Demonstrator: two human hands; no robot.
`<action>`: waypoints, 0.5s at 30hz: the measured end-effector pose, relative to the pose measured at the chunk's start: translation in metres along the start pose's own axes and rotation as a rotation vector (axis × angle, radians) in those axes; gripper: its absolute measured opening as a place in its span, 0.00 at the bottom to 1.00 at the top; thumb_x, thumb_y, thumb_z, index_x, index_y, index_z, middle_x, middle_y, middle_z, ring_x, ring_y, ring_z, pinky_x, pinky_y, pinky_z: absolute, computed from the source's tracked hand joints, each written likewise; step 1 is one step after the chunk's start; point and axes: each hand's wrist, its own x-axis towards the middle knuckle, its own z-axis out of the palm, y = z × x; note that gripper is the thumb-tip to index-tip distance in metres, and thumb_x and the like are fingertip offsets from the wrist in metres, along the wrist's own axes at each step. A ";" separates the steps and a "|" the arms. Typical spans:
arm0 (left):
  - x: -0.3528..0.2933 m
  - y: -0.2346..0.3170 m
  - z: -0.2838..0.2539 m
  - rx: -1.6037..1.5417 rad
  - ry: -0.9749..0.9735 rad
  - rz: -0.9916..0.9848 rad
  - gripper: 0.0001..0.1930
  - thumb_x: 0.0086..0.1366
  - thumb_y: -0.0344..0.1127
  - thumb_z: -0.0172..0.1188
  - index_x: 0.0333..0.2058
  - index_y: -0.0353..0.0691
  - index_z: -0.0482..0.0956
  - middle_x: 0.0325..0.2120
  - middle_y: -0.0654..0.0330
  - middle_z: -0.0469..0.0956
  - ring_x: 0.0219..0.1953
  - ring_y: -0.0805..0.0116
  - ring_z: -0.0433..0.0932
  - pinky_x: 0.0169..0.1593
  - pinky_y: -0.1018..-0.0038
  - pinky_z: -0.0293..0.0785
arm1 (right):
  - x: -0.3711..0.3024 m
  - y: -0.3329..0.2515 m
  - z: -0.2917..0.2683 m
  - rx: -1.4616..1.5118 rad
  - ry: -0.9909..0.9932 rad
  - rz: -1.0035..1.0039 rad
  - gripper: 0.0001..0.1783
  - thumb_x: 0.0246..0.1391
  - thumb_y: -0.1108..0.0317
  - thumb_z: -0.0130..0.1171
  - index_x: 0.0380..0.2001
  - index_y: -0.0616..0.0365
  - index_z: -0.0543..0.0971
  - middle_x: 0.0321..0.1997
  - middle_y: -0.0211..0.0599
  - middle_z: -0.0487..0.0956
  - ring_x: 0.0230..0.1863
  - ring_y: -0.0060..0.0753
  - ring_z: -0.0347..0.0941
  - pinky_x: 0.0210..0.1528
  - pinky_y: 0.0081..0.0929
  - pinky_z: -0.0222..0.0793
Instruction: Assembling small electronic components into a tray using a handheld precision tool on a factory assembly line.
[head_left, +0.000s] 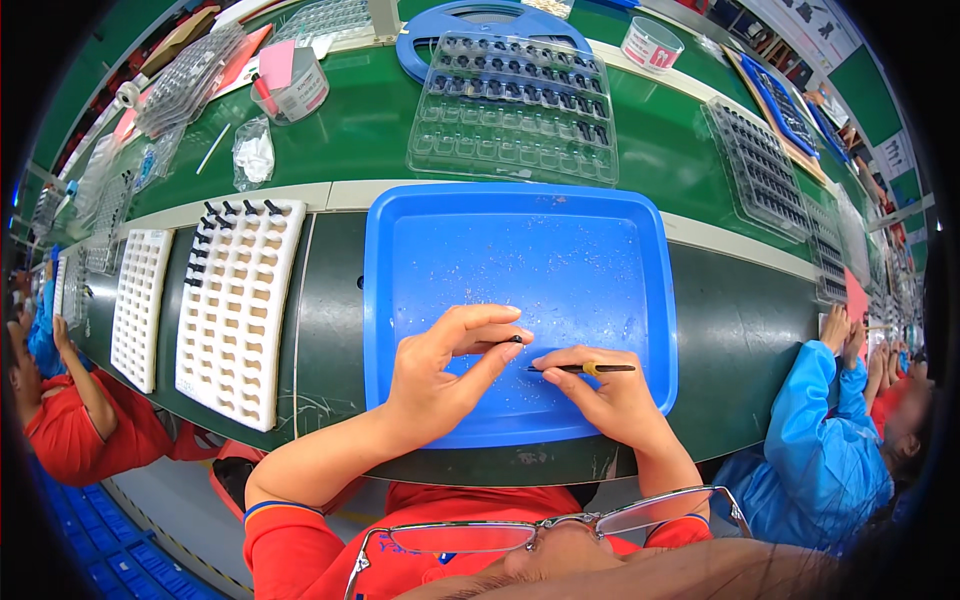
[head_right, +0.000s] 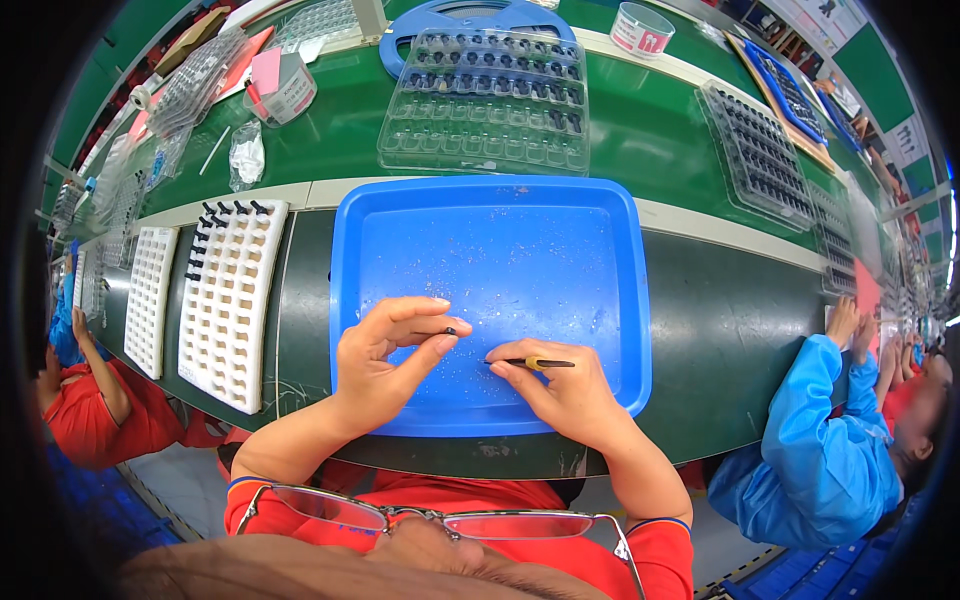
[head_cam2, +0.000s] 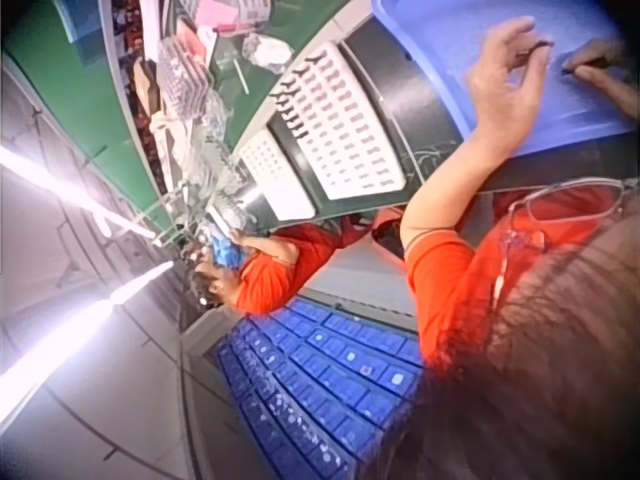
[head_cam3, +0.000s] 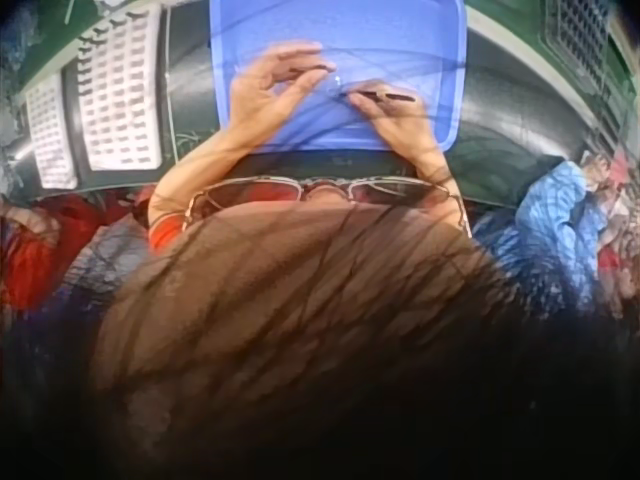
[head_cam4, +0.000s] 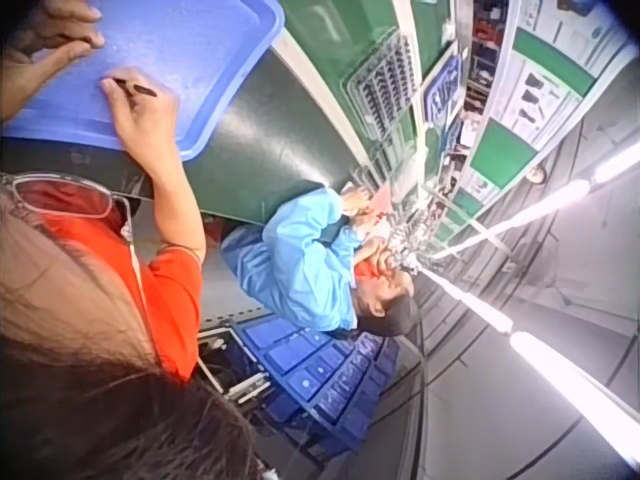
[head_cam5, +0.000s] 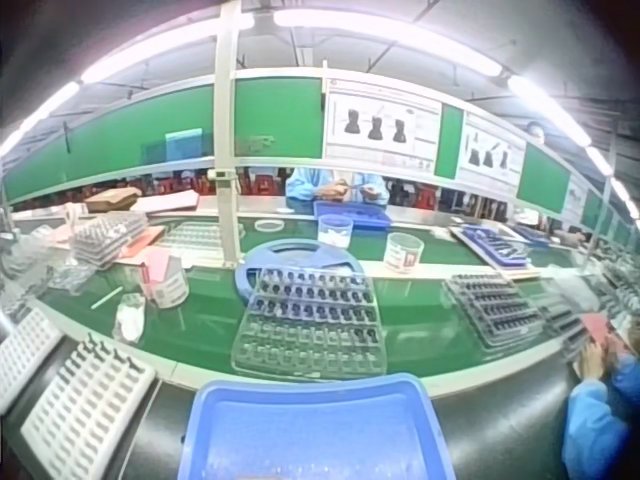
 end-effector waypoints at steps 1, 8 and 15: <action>0.000 0.000 0.000 -0.003 -0.004 -0.004 0.16 0.62 0.20 0.59 0.48 0.34 0.71 0.37 0.51 0.82 0.43 0.65 0.82 0.46 0.73 0.80 | 0.000 0.003 0.002 -0.006 0.039 -0.035 0.06 0.54 0.74 0.62 0.36 0.61 0.82 0.34 0.39 0.83 0.34 0.32 0.80 0.38 0.25 0.74; 0.000 0.000 -0.001 0.000 -0.008 0.002 0.15 0.62 0.20 0.59 0.48 0.34 0.71 0.38 0.51 0.82 0.43 0.65 0.82 0.46 0.72 0.80 | 0.000 0.000 0.000 -0.071 0.077 -0.023 0.05 0.54 0.72 0.62 0.34 0.60 0.82 0.31 0.40 0.82 0.30 0.35 0.80 0.33 0.25 0.73; 0.001 -0.001 0.000 -0.015 -0.014 -0.009 0.15 0.62 0.19 0.59 0.47 0.34 0.71 0.38 0.51 0.82 0.44 0.65 0.82 0.47 0.72 0.80 | 0.000 0.001 0.000 -0.084 0.094 -0.121 0.05 0.53 0.73 0.62 0.34 0.60 0.82 0.32 0.40 0.83 0.30 0.37 0.80 0.33 0.27 0.74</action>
